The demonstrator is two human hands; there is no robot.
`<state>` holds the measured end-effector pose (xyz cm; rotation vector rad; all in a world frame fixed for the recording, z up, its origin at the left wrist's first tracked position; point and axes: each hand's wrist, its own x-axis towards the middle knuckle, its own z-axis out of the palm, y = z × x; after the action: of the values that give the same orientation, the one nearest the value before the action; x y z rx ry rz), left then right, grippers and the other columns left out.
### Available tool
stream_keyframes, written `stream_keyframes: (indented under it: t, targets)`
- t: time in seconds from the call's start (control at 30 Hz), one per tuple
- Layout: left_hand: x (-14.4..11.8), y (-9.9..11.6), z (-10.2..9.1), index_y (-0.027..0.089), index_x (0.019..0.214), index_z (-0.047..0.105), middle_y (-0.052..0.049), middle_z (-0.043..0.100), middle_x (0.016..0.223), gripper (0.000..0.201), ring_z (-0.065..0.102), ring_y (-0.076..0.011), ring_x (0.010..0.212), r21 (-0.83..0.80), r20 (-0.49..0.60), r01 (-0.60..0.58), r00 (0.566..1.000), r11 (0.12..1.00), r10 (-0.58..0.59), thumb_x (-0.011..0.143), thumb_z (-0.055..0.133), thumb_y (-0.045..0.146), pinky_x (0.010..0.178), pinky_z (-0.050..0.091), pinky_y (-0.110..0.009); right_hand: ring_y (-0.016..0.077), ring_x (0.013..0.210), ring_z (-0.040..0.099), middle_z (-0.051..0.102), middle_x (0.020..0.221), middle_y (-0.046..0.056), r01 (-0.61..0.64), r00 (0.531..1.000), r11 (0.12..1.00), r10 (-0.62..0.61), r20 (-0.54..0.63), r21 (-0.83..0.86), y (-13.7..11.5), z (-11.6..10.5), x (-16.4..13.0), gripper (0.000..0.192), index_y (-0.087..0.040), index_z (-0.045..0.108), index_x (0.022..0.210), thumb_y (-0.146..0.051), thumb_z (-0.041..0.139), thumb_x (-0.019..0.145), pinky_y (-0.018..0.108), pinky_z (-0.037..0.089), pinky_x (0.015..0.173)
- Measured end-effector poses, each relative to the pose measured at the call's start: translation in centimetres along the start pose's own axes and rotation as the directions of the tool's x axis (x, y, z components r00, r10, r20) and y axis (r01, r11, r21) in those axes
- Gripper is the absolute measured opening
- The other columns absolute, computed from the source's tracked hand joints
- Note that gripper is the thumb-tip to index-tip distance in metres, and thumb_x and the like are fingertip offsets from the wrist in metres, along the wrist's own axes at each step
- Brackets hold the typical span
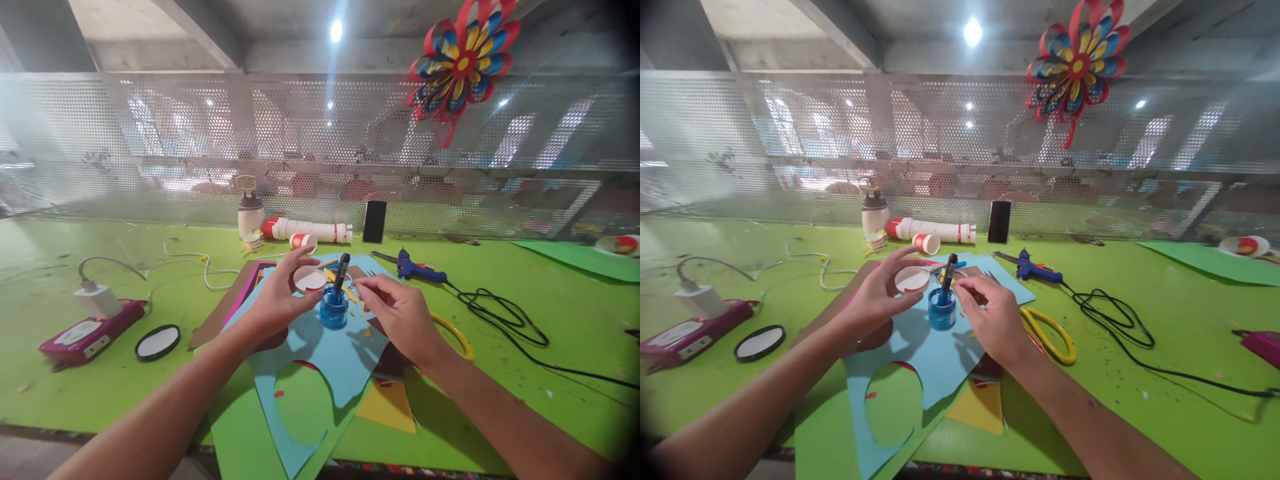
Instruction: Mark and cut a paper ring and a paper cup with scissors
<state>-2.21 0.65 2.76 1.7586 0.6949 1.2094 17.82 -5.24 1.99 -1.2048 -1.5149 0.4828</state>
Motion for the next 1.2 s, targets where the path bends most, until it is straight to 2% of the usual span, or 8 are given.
stream_keyframes:
  t: [0.1, 0.17, 0.3, 0.43, 0.57, 0.9, 1.07, 1.2]
  targets:
    - [-0.2, -0.2, 0.2, 0.027, 0.140, 0.048, -0.013, 0.059, 0.135, 0.074, 0.064, -0.0239, 0.107, -0.105, 0.027, 0.037, 0.999, 0.994, -0.034, 0.073, 0.077, 0.018, 0.084, 0.054, -0.036, 0.0179, 0.065, 0.062, 0.066, 0.083, 0.005, -0.014, 1.000, 1.000, 0.014, -0.007, -0.015, 0.1, 0.1, 0.0, 0.023, -0.017, 0.074, 0.095, -0.035, 0.060, 0.089, 0.034, 0.052, 0.062]
    - [-0.3, -0.5, 0.3, 0.028, 0.140, 0.048, -0.012, 0.059, 0.134, 0.074, 0.064, -0.0241, 0.106, -0.103, 0.033, 0.032, 0.999, 0.994, -0.028, 0.073, 0.078, 0.019, 0.085, 0.054, -0.037, 0.0180, 0.063, 0.060, 0.065, 0.080, 0.005, -0.025, 1.000, 0.999, 0.025, 0.006, -0.025, 0.2, 0.3, -0.1, 0.025, -0.016, 0.073, 0.097, -0.035, 0.060, 0.088, 0.034, 0.051, 0.060]
    - [-0.5, -0.8, 0.6, 0.027, 0.137, 0.053, -0.011, 0.061, 0.127, 0.072, 0.060, -0.0283, 0.114, 0.079, 0.014, -0.055, 0.998, 0.995, 0.054, 0.071, 0.082, 0.021, 0.095, 0.050, -0.043, 0.0203, 0.070, 0.061, 0.067, 0.081, 0.007, -0.028, 0.998, 0.999, 0.030, 0.060, -0.031, 0.2, 0.9, -0.4, 0.025, -0.016, 0.073, 0.099, -0.035, 0.062, 0.086, 0.036, 0.052, 0.063]
    - [-0.6, -0.7, 0.8, 0.026, 0.137, 0.054, -0.010, 0.063, 0.118, 0.076, 0.060, -0.0283, 0.111, 0.218, 0.023, -0.122, 0.993, 0.968, 0.120, 0.068, 0.086, 0.026, 0.100, 0.046, -0.046, 0.0223, 0.076, 0.065, 0.072, 0.086, 0.009, -0.026, 0.992, 0.999, 0.029, 0.126, -0.024, -0.3, 1.2, -0.8, 0.025, -0.017, 0.073, 0.100, -0.036, 0.062, 0.087, 0.038, 0.053, 0.068]
    - [-0.8, -0.7, 1.1, 0.026, 0.137, 0.054, -0.009, 0.062, 0.115, 0.075, 0.060, -0.0277, 0.108, 0.258, 0.044, -0.163, 0.987, 0.952, 0.157, 0.068, 0.086, 0.024, 0.095, 0.048, -0.043, 0.0230, 0.081, 0.067, 0.073, 0.092, 0.010, -0.023, 0.989, 1.000, 0.023, 0.145, -0.004, -0.4, 1.4, -1.1, 0.027, -0.017, 0.070, 0.105, -0.038, 0.060, 0.090, 0.039, 0.055, 0.073]
    - [-1.1, 0.0, 1.4, 0.028, 0.136, 0.055, -0.007, 0.060, 0.111, 0.073, 0.057, -0.0250, 0.100, 0.169, 0.024, -0.161, 0.987, 0.972, 0.159, 0.069, 0.082, 0.017, 0.084, 0.049, -0.036, 0.0219, 0.083, 0.064, 0.069, 0.093, 0.008, -0.028, 0.985, 0.999, 0.021, 0.169, 0.040, -0.4, 1.7, -1.5, 0.030, -0.018, 0.067, 0.111, -0.039, 0.063, 0.091, 0.040, 0.054, 0.076]
    - [-1.3, -0.5, 1.6, 0.031, 0.137, 0.054, -0.006, 0.060, 0.110, 0.074, 0.057, -0.0236, 0.096, 0.145, 0.049, -0.146, 0.989, 0.979, 0.140, 0.070, 0.080, 0.017, 0.085, 0.048, -0.037, 0.0218, 0.082, 0.064, 0.069, 0.091, 0.006, -0.102, 0.969, 0.990, 0.078, 0.236, 0.094, -0.8, 1.7, -1.4, 0.036, -0.018, 0.067, 0.119, -0.039, 0.064, 0.090, 0.039, 0.053, 0.076]
    - [-1.6, -0.5, 2.0, 0.029, 0.138, 0.052, -0.007, 0.058, 0.111, 0.074, 0.058, -0.0239, 0.095, 0.207, 0.095, -0.146, 0.987, 0.967, 0.129, 0.070, 0.079, 0.019, 0.081, 0.048, -0.037, 0.0201, 0.080, 0.065, 0.069, 0.088, 0.003, -0.192, 0.949, 0.966, 0.137, 0.284, 0.176, -0.6, 1.8, -1.5, 0.044, -0.018, 0.063, 0.126, -0.036, 0.070, 0.086, 0.037, 0.054, 0.074]
